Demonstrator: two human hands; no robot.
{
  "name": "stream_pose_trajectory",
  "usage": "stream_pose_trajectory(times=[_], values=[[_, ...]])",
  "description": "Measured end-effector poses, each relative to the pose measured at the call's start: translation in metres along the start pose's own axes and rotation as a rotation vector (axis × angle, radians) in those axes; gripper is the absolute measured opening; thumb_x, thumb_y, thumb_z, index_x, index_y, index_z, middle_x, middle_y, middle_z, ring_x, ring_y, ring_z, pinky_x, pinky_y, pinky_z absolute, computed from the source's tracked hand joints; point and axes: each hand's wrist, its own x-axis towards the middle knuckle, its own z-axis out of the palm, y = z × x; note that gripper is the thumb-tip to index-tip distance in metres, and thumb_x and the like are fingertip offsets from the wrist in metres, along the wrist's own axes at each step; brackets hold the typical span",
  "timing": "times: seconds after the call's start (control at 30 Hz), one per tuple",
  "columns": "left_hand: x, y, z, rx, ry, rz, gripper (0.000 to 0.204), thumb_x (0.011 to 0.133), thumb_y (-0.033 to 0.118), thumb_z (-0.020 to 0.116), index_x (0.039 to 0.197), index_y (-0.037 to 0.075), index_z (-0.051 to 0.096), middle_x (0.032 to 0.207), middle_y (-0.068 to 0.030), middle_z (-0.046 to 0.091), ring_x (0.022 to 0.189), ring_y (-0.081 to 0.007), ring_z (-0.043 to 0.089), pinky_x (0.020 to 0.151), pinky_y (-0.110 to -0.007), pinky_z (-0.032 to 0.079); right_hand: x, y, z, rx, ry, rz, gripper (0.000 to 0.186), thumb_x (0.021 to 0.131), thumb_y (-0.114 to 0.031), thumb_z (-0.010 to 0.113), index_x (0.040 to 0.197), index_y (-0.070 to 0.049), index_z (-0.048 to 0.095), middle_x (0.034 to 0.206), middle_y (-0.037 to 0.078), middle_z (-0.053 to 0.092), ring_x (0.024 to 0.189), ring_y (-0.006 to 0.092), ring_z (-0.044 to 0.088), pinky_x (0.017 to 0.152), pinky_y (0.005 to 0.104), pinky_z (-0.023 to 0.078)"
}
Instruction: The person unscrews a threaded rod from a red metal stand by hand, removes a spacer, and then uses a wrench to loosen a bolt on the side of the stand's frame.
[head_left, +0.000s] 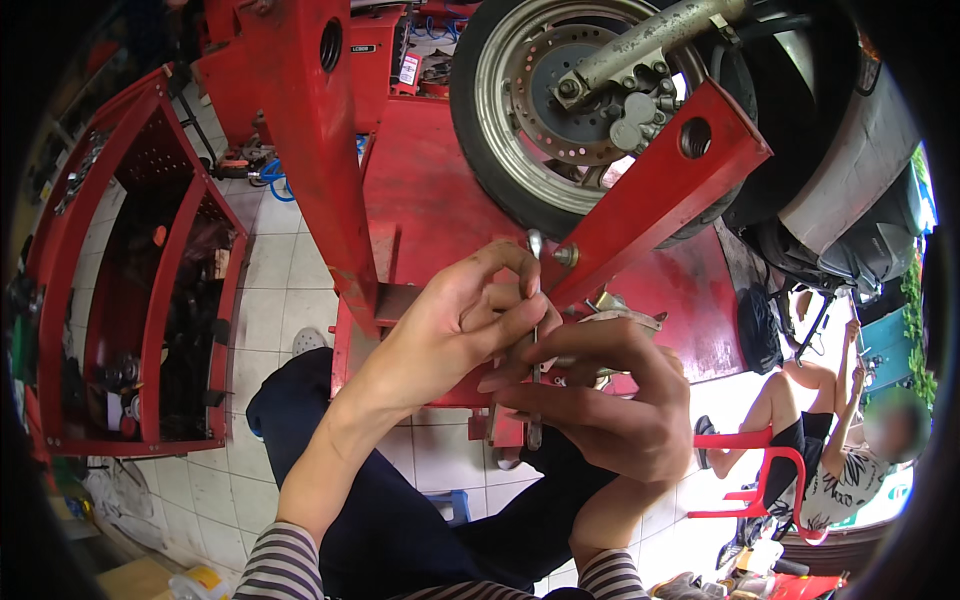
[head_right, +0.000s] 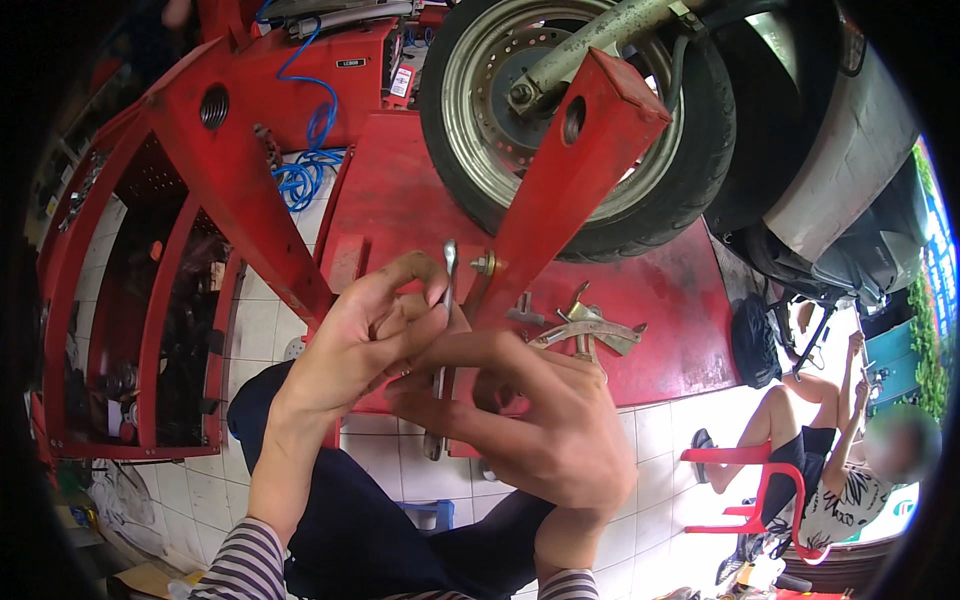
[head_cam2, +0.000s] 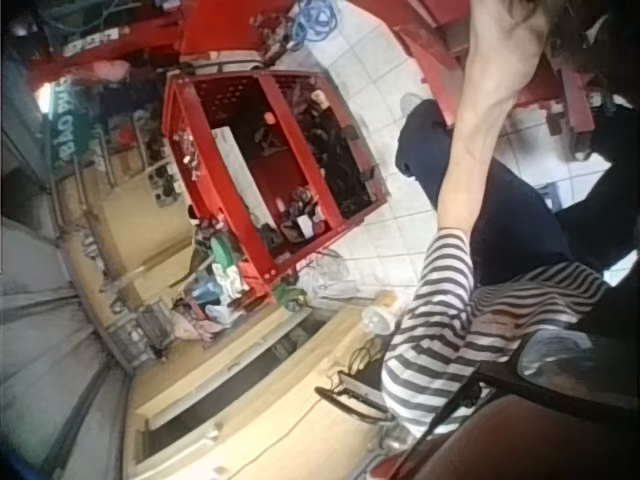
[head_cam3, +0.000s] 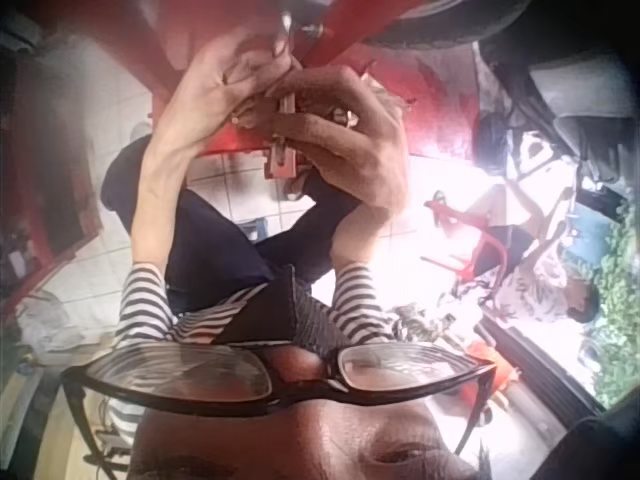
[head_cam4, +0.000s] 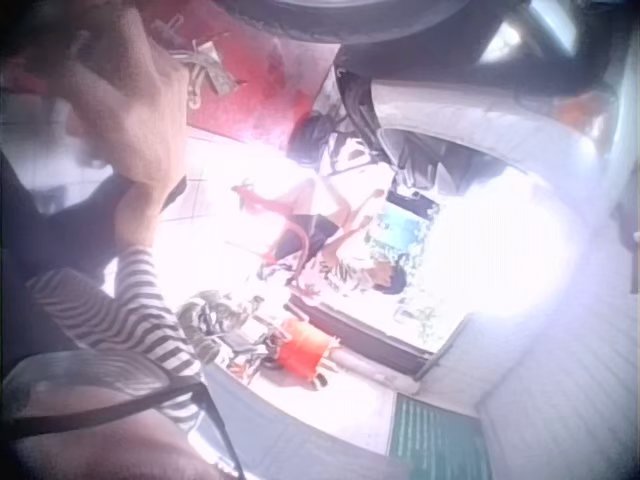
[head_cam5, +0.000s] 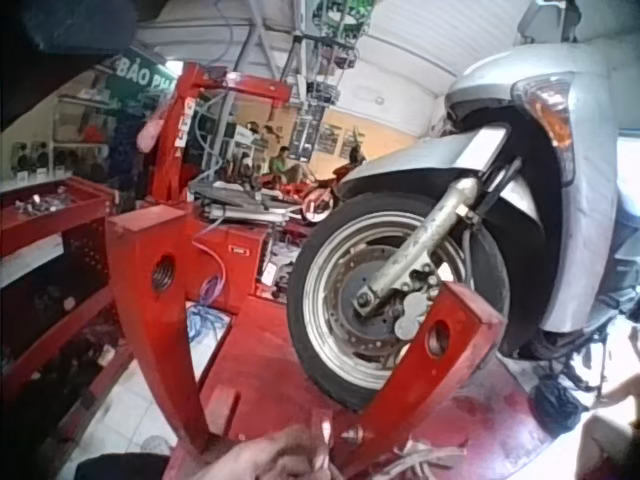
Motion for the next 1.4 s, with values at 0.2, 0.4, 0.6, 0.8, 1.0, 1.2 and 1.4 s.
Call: stream_pose_trajectory(times=[0.2,0.4,0.6,0.8,1.0,1.2,1.4], values=[[0.001,-0.003,0.001,-0.017,-0.019,0.029,0.014,0.101,0.011,0.059,0.106,0.008,0.047,0.079,0.0011,0.06,0.069,-0.0018,0.052,0.059,-0.019,0.039,-0.002,0.004,0.008,-0.052,0.079,-0.105,0.026,0.053,-0.013,0.076,0.079,-0.012,0.079,0.09,0.004,0.071,0.073,0.0143,0.069,0.059,0.0263,0.052],[-0.001,0.006,0.004,0.347,0.04,0.105,0.017,0.097,0.005,0.061,0.11,0.005,0.049,0.086,0.0,0.062,0.073,-0.0028,0.056,0.061,-0.02,0.041,-0.001,-0.003,0.019,-0.049,0.196,-0.1,0.029,0.059,-0.009,0.073,0.088,-0.003,0.068,0.095,0.008,0.064,0.069,0.0196,0.064,0.058,0.0301,0.051],[0.003,0.008,0.002,1.013,0.257,0.701,0.029,0.079,0.0,0.073,0.107,0.005,0.068,0.091,-0.0042,0.068,0.077,-0.0171,0.068,0.065,-0.029,0.055,0.0,-0.005,0.014,-0.028,0.097,-0.069,0.032,0.063,-0.007,0.071,0.094,-0.003,0.064,0.097,0.01,0.06,0.078,0.0251,0.063,0.063,0.0347,0.05],[0.001,-0.002,-0.002,1.216,0.242,0.938,0.037,0.068,0.001,0.073,0.104,0.007,0.074,0.105,-0.0084,0.071,0.091,-0.0228,0.071,0.073,-0.035,0.06,0.0,-0.005,0.014,-0.032,0.096,-0.081,0.03,0.065,-0.006,0.069,0.094,-0.002,0.063,0.096,0.01,0.06,0.078,0.0257,0.062,0.063,0.035,0.049],[0.005,-0.007,-0.001,1.29,0.253,1.047,0.034,0.072,0.005,0.069,0.106,0.004,0.074,0.103,-0.0098,0.073,0.097,-0.0275,0.071,0.082,-0.038,0.06,0.0,-0.009,0.018,-0.089,0.095,-0.072,0.028,0.07,-0.006,0.068,0.096,0.0,0.061,0.097,0.012,0.059,0.081,0.0272,0.061,0.065,0.0355,0.049],[0.008,-0.011,-0.011,1.249,0.198,1.069,0.031,0.076,0.009,0.069,0.105,0.0,0.072,0.109,-0.0146,0.072,0.105,-0.0324,0.07,0.09,-0.042,0.06,0.002,-0.027,0.021,-0.211,-0.042,0.006,0.029,0.073,-0.008,0.068,0.099,-0.001,0.059,0.101,0.012,0.056,0.092,0.028,0.059,0.072,0.0369,0.049],[0.005,-0.02,-0.012,1.066,0.182,1.018,0.03,0.081,0.007,0.068,0.108,-0.004,0.07,0.114,-0.02,0.07,0.107,-0.0348,0.069,0.09,-0.042,0.06,0.004,-0.031,0.021,-0.214,-0.033,0.0,0.029,0.073,-0.01,0.069,0.1,-0.004,0.061,0.1,0.01,0.057,0.09,0.0252,0.059,0.073,0.0347,0.049]])
